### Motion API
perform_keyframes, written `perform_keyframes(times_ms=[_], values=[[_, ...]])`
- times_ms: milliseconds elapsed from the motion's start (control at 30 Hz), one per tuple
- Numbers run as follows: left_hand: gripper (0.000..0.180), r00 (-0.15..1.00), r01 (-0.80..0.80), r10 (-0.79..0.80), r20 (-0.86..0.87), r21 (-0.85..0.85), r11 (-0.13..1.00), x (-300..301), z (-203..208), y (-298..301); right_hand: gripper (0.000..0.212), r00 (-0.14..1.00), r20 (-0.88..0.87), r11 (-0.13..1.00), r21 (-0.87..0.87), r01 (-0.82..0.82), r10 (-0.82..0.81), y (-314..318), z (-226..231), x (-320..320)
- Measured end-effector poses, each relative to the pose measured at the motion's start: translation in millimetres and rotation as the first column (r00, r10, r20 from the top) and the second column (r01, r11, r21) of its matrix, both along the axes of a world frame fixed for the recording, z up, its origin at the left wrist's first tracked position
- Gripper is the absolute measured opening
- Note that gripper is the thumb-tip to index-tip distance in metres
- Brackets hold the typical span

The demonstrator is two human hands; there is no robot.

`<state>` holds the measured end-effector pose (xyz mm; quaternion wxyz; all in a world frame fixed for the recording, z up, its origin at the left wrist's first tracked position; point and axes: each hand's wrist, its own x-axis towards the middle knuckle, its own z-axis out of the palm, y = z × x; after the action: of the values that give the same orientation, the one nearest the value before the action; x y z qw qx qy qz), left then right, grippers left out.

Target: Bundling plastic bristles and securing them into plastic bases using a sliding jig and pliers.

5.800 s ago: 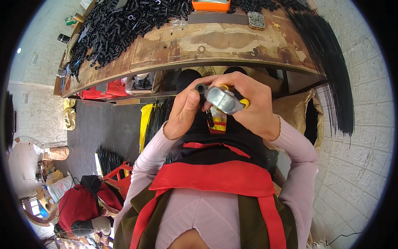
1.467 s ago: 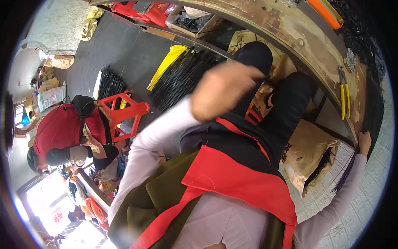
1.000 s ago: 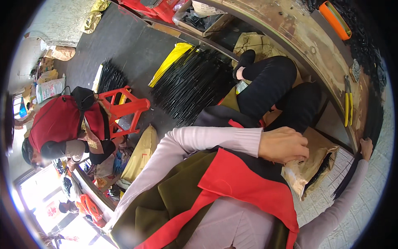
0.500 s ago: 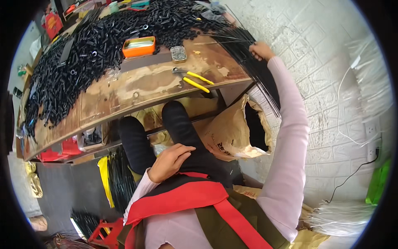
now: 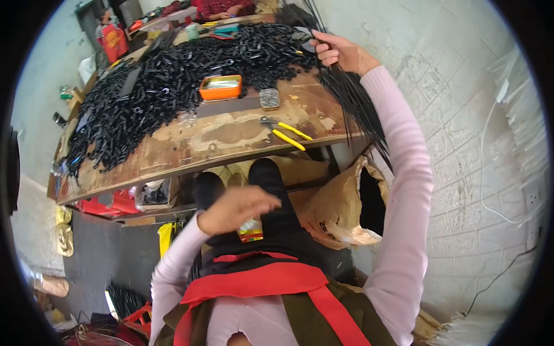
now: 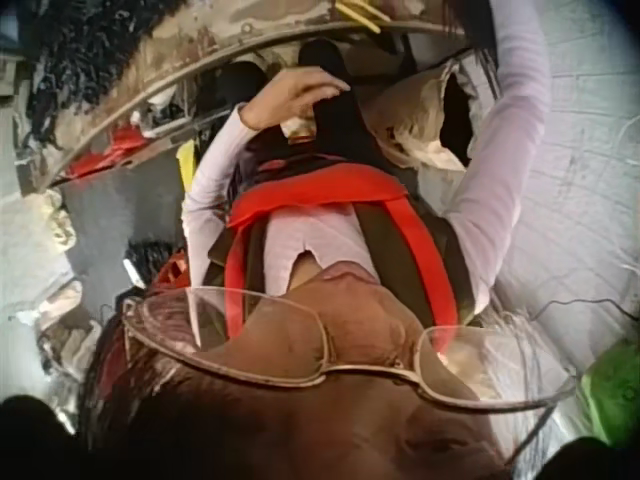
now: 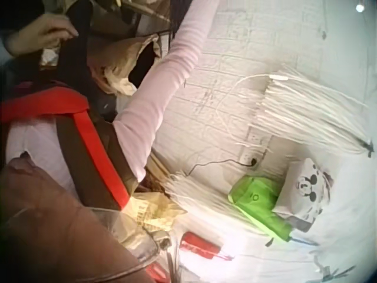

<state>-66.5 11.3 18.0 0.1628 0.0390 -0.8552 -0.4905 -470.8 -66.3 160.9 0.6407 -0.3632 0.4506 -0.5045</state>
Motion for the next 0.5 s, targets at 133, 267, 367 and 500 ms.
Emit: perform_keyframes(times_ms=[133, 267, 367, 500], values=[[0.042, 0.87, -0.373, 0.436, -0.231, 0.271, 0.888, -27, 51, -43, 0.025, 0.985, 0.171, 0.977, -0.211, 0.029, 0.008, 0, -22, 118], [0.036, 0.903, -0.261, 0.429, -0.034, 0.748, 0.61, -28, 62, -30, 0.027, 0.975, 0.213, 0.933, -0.334, 0.13, -0.06, 21, -42, 229], [0.028, 0.816, -0.326, 0.577, -0.041, 0.791, 0.518, 26, 62, -5, 0.035, 0.931, -0.123, 0.897, -0.252, -0.364, 0.343, 42, -26, 232], [0.027, 0.755, -0.438, 0.655, 0.013, 0.754, 0.49, 68, 59, 1, 0.044, 0.831, -0.383, 0.805, -0.281, -0.522, 0.404, 19, -6, 195]])
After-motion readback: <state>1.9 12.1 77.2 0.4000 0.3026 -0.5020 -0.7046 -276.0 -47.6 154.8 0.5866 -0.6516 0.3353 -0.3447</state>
